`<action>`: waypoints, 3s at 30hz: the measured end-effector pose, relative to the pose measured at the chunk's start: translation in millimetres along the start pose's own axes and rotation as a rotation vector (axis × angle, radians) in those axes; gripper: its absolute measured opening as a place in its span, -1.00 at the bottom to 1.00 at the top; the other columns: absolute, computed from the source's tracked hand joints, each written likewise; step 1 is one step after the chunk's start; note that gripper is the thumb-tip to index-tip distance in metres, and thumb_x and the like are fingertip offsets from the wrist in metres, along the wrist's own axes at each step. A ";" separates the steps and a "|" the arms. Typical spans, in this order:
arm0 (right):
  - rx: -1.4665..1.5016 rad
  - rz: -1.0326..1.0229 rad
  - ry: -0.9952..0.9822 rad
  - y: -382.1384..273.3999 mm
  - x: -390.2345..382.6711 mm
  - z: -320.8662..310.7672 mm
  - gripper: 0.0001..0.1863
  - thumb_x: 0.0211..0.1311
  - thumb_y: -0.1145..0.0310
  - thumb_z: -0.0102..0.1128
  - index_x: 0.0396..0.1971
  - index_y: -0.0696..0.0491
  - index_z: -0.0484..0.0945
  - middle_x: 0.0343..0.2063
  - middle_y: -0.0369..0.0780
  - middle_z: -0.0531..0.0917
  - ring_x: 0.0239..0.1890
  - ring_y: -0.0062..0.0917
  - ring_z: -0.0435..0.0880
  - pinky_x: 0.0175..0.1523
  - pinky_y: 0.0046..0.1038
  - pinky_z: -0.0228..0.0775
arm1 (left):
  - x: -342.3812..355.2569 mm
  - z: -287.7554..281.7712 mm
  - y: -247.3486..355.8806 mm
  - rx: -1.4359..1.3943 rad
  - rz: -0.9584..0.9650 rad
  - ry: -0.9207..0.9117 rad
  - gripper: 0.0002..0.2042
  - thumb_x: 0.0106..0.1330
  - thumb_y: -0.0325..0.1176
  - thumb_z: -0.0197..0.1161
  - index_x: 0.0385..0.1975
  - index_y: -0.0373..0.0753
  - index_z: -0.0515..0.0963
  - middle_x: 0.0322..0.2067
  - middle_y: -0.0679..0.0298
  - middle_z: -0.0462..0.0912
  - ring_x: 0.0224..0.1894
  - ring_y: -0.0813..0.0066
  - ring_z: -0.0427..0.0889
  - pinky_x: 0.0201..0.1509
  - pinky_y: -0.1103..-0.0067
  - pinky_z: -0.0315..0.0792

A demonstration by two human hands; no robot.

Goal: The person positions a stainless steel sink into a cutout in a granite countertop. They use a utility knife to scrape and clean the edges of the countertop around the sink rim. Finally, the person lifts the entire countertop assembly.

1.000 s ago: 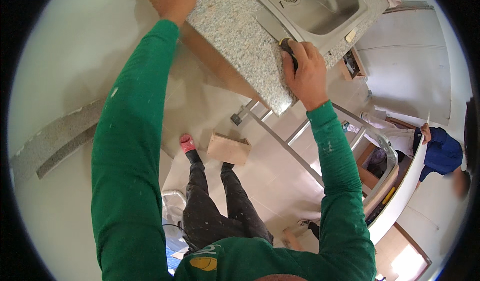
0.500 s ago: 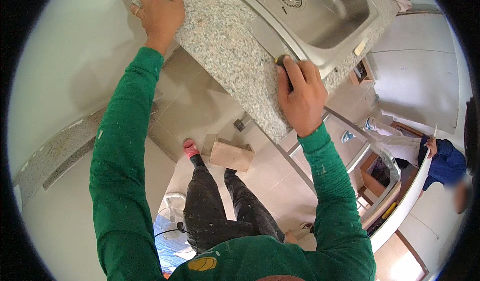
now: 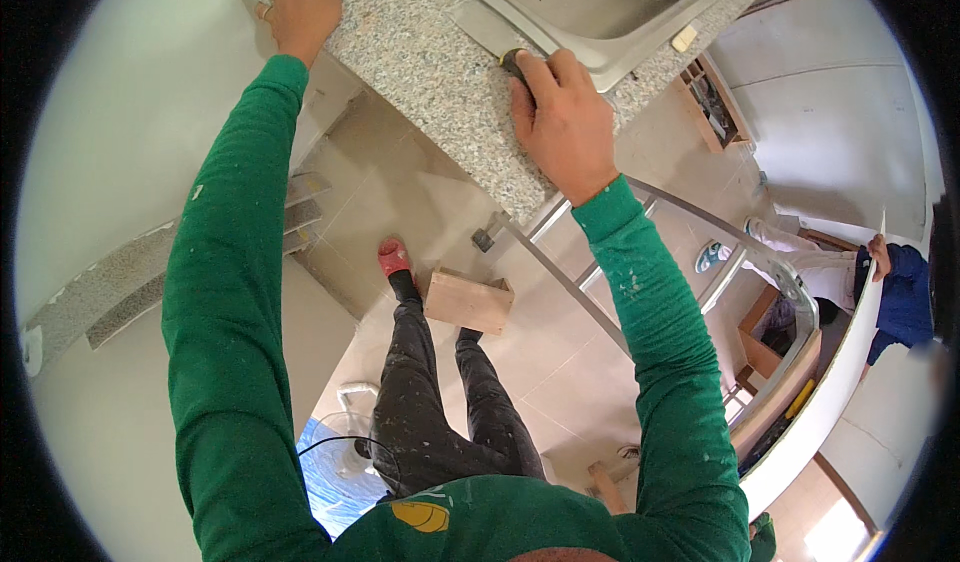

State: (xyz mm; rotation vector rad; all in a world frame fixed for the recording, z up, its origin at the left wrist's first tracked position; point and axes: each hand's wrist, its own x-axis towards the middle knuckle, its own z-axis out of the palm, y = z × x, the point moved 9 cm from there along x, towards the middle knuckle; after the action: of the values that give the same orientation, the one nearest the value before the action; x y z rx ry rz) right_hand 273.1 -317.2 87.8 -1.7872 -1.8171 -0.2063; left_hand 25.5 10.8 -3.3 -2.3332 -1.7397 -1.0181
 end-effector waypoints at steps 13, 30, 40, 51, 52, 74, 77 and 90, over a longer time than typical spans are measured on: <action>0.019 0.117 0.006 -3.9 4.0 3.3 -0.72 0.23 0.45 0.46 -0.05 0.06 0.72 -0.35 -0.18 0.58 -0.42 -0.28 0.64 -0.35 -0.30 0.51 | -16.5 -16.8 12.6 0.038 -0.022 0.023 -0.35 0.53 0.15 0.04 0.41 -0.22 0.46 0.44 -0.20 0.34 0.58 -0.10 0.17 0.60 -0.14 -0.17; 0.050 -0.007 -0.010 3.4 8.4 -1.3 -0.69 0.27 0.34 0.43 -0.01 0.03 0.67 -0.33 -0.19 0.55 -0.30 -0.24 0.65 -0.27 -0.24 0.54 | -3.8 8.7 -1.8 0.008 0.015 0.035 -0.39 0.52 0.11 0.04 0.38 -0.20 0.50 0.44 -0.25 0.34 0.57 -0.13 0.19 0.59 -0.15 -0.21; 0.022 0.071 0.024 0.5 8.6 1.5 -0.74 0.26 0.41 0.45 -0.06 0.08 0.72 -0.37 -0.17 0.58 -0.41 -0.23 0.63 -0.32 -0.28 0.49 | -14.2 -6.4 17.1 -0.015 -0.025 0.054 -0.39 0.53 0.10 0.04 0.39 -0.22 0.47 0.45 -0.26 0.30 0.57 -0.16 0.18 0.60 -0.13 -0.20; 0.023 0.097 0.001 -6.3 12.0 8.3 -0.72 0.21 0.49 0.47 -0.06 0.12 0.73 -0.37 -0.15 0.62 -0.46 -0.28 0.64 -0.37 -0.33 0.50 | -22.8 -12.4 19.9 -0.026 -0.053 0.011 -0.37 0.52 0.14 0.09 0.39 -0.22 0.48 0.46 -0.25 0.29 0.57 -0.14 0.18 0.64 -0.09 -0.23; 0.019 0.109 0.005 -7.3 11.9 5.8 -0.72 0.22 0.49 0.47 -0.06 0.12 0.73 -0.37 -0.16 0.62 -0.46 -0.28 0.64 -0.37 -0.33 0.50 | -22.2 -12.8 21.2 -0.033 -0.057 0.013 -0.37 0.52 0.14 0.09 0.39 -0.22 0.48 0.46 -0.25 0.29 0.57 -0.14 0.18 0.64 -0.09 -0.24; 0.117 -0.069 -0.170 2.4 13.1 3.8 -0.65 0.26 0.45 0.30 0.03 0.18 0.57 -0.19 -0.08 0.55 -0.09 -0.12 0.64 -0.09 -0.14 0.60 | -13.0 -14.1 20.6 -0.126 -0.112 -0.010 -0.41 0.51 0.04 0.05 0.38 -0.22 0.49 0.47 -0.24 0.28 0.57 -0.20 0.13 0.64 -0.12 -0.34; 0.083 0.021 -0.102 -9.2 11.4 10.9 -0.64 0.25 0.44 0.32 0.03 0.17 0.58 -0.21 -0.09 0.54 -0.12 -0.13 0.63 -0.11 -0.15 0.59 | -16.4 -16.4 24.7 -0.116 -0.120 0.043 -0.43 0.50 0.03 0.07 0.35 -0.23 0.52 0.45 -0.21 0.32 0.56 -0.15 0.18 0.62 -0.14 -0.29; 0.046 0.075 -0.050 -17.2 20.3 16.7 -0.70 0.20 0.50 0.43 -0.04 0.12 0.70 -0.43 -0.20 0.48 -0.39 -0.30 0.57 -0.33 -0.26 0.46 | -23.5 -18.3 22.9 -0.086 -0.067 0.069 -0.43 0.51 0.05 0.13 0.36 -0.20 0.51 0.45 -0.19 0.32 0.55 -0.18 0.18 0.63 -0.10 -0.25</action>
State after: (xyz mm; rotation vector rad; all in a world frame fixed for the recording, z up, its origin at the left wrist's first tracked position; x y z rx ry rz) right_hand 253.2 -293.0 88.9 -1.8399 -1.7707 -0.0914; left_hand 33.5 -24.8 6.1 -2.2731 -1.7949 -1.1915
